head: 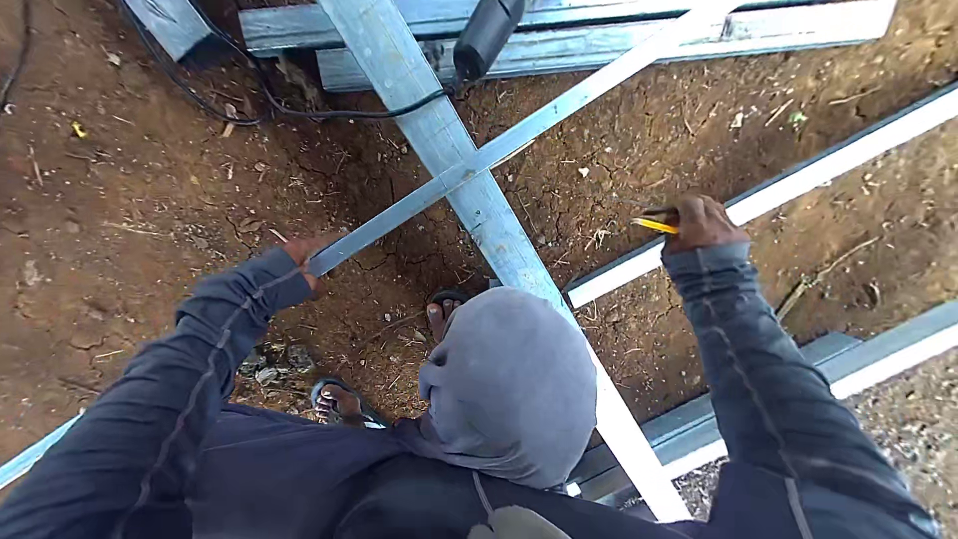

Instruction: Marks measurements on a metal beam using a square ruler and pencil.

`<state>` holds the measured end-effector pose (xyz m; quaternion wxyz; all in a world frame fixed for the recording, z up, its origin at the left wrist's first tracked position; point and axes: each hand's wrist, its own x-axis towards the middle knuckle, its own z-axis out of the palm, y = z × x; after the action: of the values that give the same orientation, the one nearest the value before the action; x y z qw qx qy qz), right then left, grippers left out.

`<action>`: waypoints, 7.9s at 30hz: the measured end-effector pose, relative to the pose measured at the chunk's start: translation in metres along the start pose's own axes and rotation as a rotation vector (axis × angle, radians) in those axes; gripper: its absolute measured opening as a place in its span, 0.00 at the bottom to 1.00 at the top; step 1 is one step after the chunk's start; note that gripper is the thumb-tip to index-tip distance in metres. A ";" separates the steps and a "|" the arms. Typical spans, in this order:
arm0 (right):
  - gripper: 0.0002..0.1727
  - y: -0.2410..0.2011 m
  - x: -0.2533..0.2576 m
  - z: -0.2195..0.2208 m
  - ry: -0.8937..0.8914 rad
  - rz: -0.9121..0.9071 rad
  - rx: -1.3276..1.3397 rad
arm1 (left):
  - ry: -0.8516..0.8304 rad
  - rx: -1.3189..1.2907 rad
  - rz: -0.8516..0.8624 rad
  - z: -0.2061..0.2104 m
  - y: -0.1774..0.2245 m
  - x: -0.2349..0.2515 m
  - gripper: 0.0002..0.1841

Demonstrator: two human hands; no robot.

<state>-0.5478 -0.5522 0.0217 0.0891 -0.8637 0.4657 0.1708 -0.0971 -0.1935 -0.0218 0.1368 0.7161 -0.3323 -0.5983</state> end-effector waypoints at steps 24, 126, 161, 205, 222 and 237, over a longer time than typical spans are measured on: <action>0.21 -0.245 -0.037 0.060 -0.203 0.250 1.760 | 0.457 0.376 0.698 0.076 0.063 0.014 0.50; 0.11 -0.221 -0.065 0.087 -0.105 0.082 1.647 | 0.065 -0.101 0.143 0.034 0.019 0.007 0.29; 0.12 -0.234 -0.063 0.080 -0.235 0.384 1.663 | 0.505 0.708 0.782 0.120 0.057 0.053 0.38; 0.10 -0.232 -0.060 0.085 -0.207 0.334 1.741 | 0.623 0.834 0.754 0.130 0.060 0.054 0.37; 0.29 -0.201 -0.051 -0.001 -0.219 -0.148 0.408 | 0.557 0.819 0.708 0.128 0.063 0.051 0.37; 0.29 -0.222 -0.034 -0.036 -0.437 -0.157 0.210 | 0.579 0.818 0.743 0.128 0.061 0.052 0.36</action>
<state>-0.3725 -0.4152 0.0665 0.2896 -0.8258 0.3822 0.2966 -0.2343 -0.2466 -0.0571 0.1351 0.6804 -0.7108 -0.1166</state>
